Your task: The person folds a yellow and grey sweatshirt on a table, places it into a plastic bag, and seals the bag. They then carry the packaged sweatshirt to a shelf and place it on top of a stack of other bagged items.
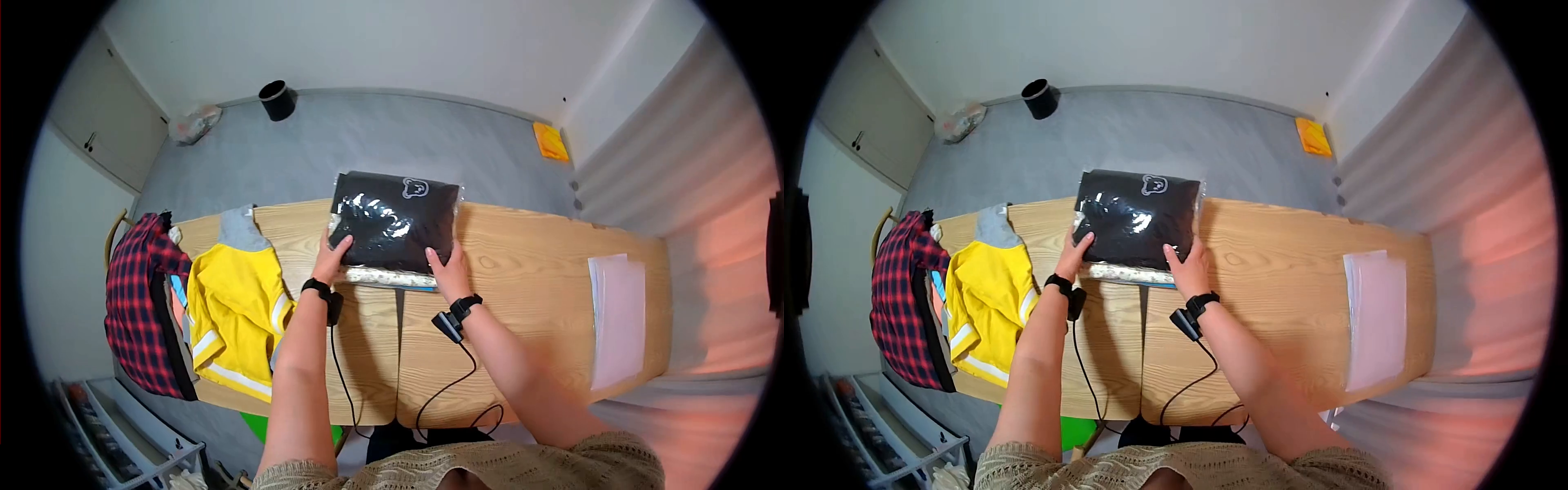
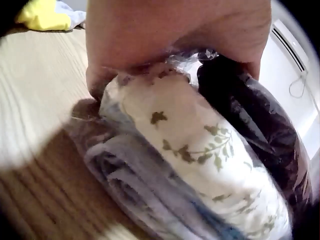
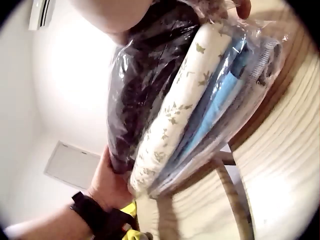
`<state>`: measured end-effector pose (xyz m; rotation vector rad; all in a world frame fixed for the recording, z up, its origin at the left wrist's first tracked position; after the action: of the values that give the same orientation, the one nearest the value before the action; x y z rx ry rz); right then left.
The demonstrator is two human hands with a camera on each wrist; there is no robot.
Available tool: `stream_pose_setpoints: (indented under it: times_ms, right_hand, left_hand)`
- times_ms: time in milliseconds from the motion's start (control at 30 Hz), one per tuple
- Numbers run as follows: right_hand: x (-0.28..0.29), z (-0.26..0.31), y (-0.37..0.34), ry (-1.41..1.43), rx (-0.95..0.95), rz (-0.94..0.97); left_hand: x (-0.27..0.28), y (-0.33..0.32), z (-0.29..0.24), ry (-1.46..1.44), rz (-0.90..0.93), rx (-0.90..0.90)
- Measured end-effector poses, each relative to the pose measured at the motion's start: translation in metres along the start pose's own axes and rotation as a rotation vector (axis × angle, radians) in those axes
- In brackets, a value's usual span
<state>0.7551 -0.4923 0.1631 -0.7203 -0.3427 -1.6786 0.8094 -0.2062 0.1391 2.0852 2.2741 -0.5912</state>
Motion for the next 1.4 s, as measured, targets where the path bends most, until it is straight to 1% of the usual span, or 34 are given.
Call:
stream_pose_setpoints:
  times_ms: [67, 100, 133, 200, 233, 300, 367, 400, 467, 500, 533, 600, 633, 667, 733, 800, 833, 867, 933, 967, 1000, 1067, 1133, 1200, 1233, 1267, 1333, 1367, 1400]
  right_hand:
    - [0.002, -0.008, 0.007, 0.069, -0.055, -0.020]
    - [-0.001, -0.018, 0.013, 0.143, -0.140, 0.039]
    - [-0.001, -0.022, 0.018, 0.155, -0.145, 0.038]
    - [-0.017, -0.024, 0.021, 0.483, -0.128, 0.264]
    - [-0.016, -0.029, 0.023, 0.493, -0.134, 0.262]
    - [-0.014, -0.028, 0.025, 0.567, -0.074, 0.330]
    - [-0.002, -0.030, 0.023, 0.579, -0.062, 0.316]
    - [0.004, -0.030, 0.020, 0.585, -0.048, 0.307]
    - [0.011, -0.039, 0.011, 0.630, -0.037, 0.343]
    - [0.020, -0.049, 0.007, 0.569, -0.086, 0.312]
    - [0.020, -0.064, 0.006, 0.587, -0.094, 0.317]
    - [0.030, -0.097, 0.004, 0.540, -0.138, 0.315]
    - [0.043, -0.095, -0.001, 0.622, -0.120, 0.330]
    - [0.056, -0.100, -0.006, 0.676, -0.177, 0.329]
    - [0.084, -0.110, -0.013, 0.769, -0.171, 0.312]
    - [0.115, -0.131, -0.019, 0.803, -0.186, 0.277]
    - [0.134, -0.140, -0.024, 0.787, -0.207, 0.256]
    - [0.154, -0.149, -0.026, 0.743, -0.181, 0.215]
    - [0.186, -0.182, -0.030, 0.732, -0.237, 0.207]
    - [0.203, -0.198, -0.028, 0.660, -0.232, 0.153]
    - [0.218, -0.208, -0.026, 0.643, -0.233, 0.148]
    - [0.244, -0.226, -0.025, 0.654, -0.241, 0.107]
    - [0.264, -0.239, -0.020, 0.623, -0.246, 0.092]
    - [0.279, -0.249, -0.013, 0.542, -0.185, 0.085]
    - [0.280, -0.260, -0.008, 0.490, -0.154, 0.076]
    - [0.281, -0.273, -0.005, 0.487, -0.157, 0.081]
    - [0.279, -0.278, -0.005, 0.432, -0.212, 0.112]
    - [0.279, -0.279, -0.006, 0.401, -0.244, 0.113]
    - [0.286, -0.247, -0.019, 0.381, -0.361, 0.077]
  left_hand:
    - [-0.003, 0.007, 0.005, -0.095, 0.112, 0.027]
    - [-0.002, 0.005, 0.009, -0.097, 0.104, 0.086]
    - [-0.003, 0.005, 0.008, -0.084, 0.106, 0.088]
    - [-0.004, 0.002, 0.013, -0.081, 0.115, 0.135]
    - [-0.001, 0.001, 0.018, -0.075, 0.078, 0.152]
    - [-0.006, -0.006, 0.020, -0.070, 0.060, 0.161]
    - [-0.016, -0.016, 0.019, -0.098, 0.038, 0.157]
    - [-0.020, -0.021, 0.021, -0.076, 0.028, 0.187]
    - [-0.027, -0.032, 0.033, -0.110, 0.042, 0.164]
    - [-0.036, -0.043, 0.032, -0.087, 0.011, 0.172]
    - [-0.043, -0.049, 0.035, -0.100, -0.004, 0.122]
    - [-0.062, -0.058, 0.046, -0.134, 0.002, 0.135]
    - [-0.077, -0.066, 0.043, -0.125, 0.000, 0.153]
    - [-0.092, -0.076, 0.041, -0.128, -0.036, 0.206]
    - [-0.117, -0.082, 0.055, -0.165, 0.012, 0.173]
    - [-0.150, -0.089, 0.074, -0.215, 0.071, 0.139]
    - [-0.167, -0.093, 0.084, -0.170, 0.062, 0.141]
    - [-0.186, -0.098, 0.094, -0.164, 0.114, 0.157]
    - [-0.223, -0.105, 0.115, -0.136, 0.106, 0.142]
    - [-0.244, -0.109, 0.122, -0.205, 0.115, 0.141]
    - [-0.264, -0.114, 0.120, -0.142, 0.124, 0.141]
    - [-0.294, -0.109, 0.148, -0.168, 0.164, 0.052]
    - [-0.319, -0.107, 0.157, -0.165, 0.127, 0.034]
    - [-0.338, -0.101, 0.157, -0.055, 0.157, -0.093]
    - [-0.342, -0.098, 0.156, -0.084, 0.111, -0.072]
    - [-0.345, -0.097, 0.150, -0.033, 0.109, -0.088]
    - [-0.342, -0.087, 0.161, 0.064, 0.073, -0.111]
    - [-0.339, -0.084, 0.162, 0.073, 0.091, -0.181]
    - [-0.335, -0.080, 0.169, 0.116, 0.159, -0.096]
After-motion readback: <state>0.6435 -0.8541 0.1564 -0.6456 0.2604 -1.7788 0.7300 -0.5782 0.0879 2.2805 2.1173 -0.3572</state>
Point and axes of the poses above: each hand's wrist, its own y-axis towards the middle knuckle, its own x-axis out of the back of the hand, z = x × y, the point moved 7 cm from there along y, towards the middle knuckle, and after that the axes turned 13 degrees about -y, right-handed, at the moved point
